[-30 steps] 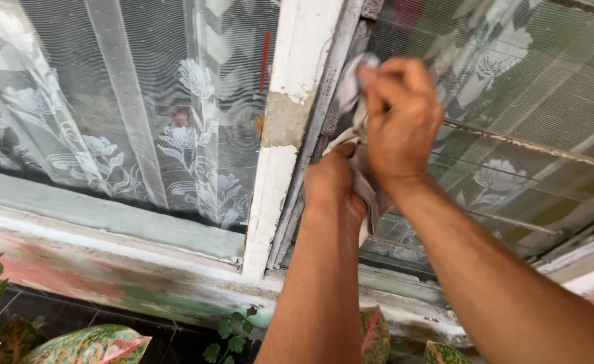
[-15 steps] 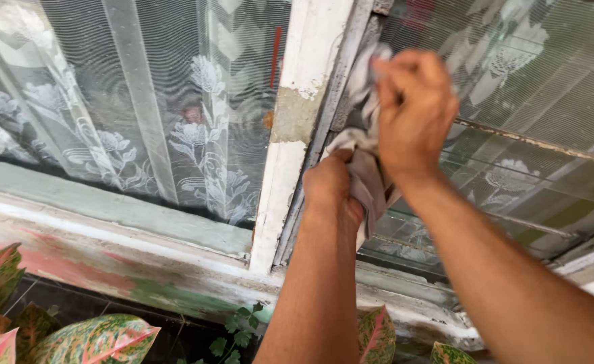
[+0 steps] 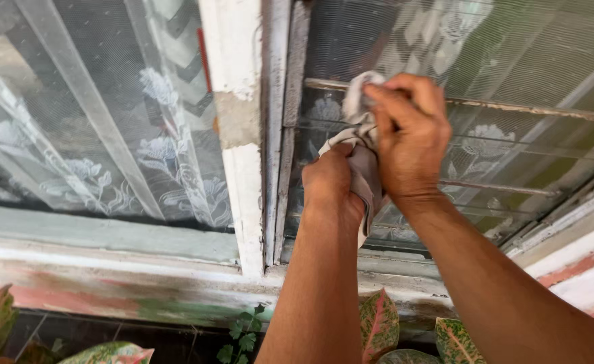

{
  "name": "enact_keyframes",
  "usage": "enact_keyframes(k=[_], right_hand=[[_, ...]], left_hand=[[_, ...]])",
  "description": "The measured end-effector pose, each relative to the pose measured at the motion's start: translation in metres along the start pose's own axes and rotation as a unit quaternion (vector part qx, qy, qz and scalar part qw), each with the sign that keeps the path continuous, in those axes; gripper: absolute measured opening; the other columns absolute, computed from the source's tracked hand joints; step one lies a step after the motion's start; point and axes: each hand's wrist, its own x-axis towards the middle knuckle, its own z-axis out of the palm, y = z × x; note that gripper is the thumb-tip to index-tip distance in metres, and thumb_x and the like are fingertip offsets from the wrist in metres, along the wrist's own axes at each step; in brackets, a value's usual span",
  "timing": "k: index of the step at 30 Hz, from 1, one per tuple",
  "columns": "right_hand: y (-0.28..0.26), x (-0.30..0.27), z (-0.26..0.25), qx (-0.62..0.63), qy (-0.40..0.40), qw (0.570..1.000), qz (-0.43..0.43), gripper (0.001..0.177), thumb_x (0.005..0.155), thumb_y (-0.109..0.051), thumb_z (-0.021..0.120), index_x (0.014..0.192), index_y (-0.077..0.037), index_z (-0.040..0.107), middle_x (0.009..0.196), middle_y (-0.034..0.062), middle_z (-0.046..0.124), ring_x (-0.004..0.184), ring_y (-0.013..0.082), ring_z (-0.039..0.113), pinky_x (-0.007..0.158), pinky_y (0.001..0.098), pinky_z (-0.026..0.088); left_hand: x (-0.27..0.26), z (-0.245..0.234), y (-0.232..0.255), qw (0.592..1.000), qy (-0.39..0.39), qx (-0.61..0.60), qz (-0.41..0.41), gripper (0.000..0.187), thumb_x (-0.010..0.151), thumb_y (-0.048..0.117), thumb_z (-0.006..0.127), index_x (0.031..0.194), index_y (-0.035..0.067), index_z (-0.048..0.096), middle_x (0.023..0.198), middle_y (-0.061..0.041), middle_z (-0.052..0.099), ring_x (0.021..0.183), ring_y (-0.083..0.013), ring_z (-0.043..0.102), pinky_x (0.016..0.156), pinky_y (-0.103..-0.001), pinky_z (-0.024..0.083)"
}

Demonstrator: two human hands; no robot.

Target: The person wipes a window pane and its frame using a cloth. They clean the glass surface and the surrounding frame, including the area around a latch, moving the cloth across different sections of the window.

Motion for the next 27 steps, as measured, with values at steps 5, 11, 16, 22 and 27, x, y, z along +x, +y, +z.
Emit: enact_keyframes(k=[5,11,16,22,27], right_hand=[[0.010,0.006,-0.020,0.036,0.087,0.972,0.214,0.029,0.094,0.009,0.066,0.112,-0.011,0.076,0.119,0.0053,0.059,0.094,0.0174,0.064,0.074,0.0298,0.052],[-0.004,0.012,0.007,-0.005,0.025,0.999,0.020,0.027,0.096,0.009,0.076,0.116,-0.009,0.077,0.121,0.0070,0.059,0.110,0.0235,0.062,0.094,0.0343,0.056],[0.018,-0.001,-0.015,-0.009,0.044,0.997,0.064,0.022,0.099,0.008,0.075,0.116,-0.006,0.074,0.122,0.0093,0.057,0.109,0.0248,0.063,0.090,0.0345,0.057],[0.088,-0.033,-0.074,-0.081,0.119,0.978,0.152,0.023,0.099,0.012,0.067,0.114,-0.004,0.069,0.121,0.0098,0.056,0.109,0.0220,0.065,0.087,0.0331,0.058],[0.107,-0.040,-0.087,-0.124,0.189,0.938,0.263,0.024,0.098,0.016,0.061,0.113,-0.002,0.066,0.120,0.0109,0.055,0.107,0.0214,0.066,0.095,0.0368,0.057]], left_hand=[[-0.003,0.012,-0.012,1.000,-0.013,0.019,0.018,0.027,0.091,0.004,0.064,0.114,-0.010,0.069,0.106,-0.017,0.072,0.082,-0.0239,0.070,0.066,-0.036,0.058],[-0.025,0.026,-0.002,0.999,0.034,0.027,0.014,0.036,0.091,0.001,0.060,0.126,0.006,0.051,0.110,-0.017,0.069,0.092,-0.0284,0.071,0.076,-0.042,0.061],[-0.021,0.035,-0.028,0.999,-0.011,0.041,0.027,0.035,0.090,0.003,0.061,0.124,0.002,0.057,0.110,-0.014,0.070,0.090,-0.0258,0.070,0.073,-0.039,0.061],[-0.012,0.060,-0.082,0.996,-0.019,0.086,-0.012,0.030,0.090,0.004,0.061,0.119,0.000,0.063,0.107,-0.013,0.071,0.087,-0.0231,0.070,0.071,-0.035,0.060],[-0.012,0.071,-0.112,0.997,-0.032,0.075,-0.014,0.026,0.090,0.004,0.060,0.115,-0.001,0.066,0.106,-0.012,0.072,0.087,-0.0218,0.071,0.072,-0.034,0.060]])
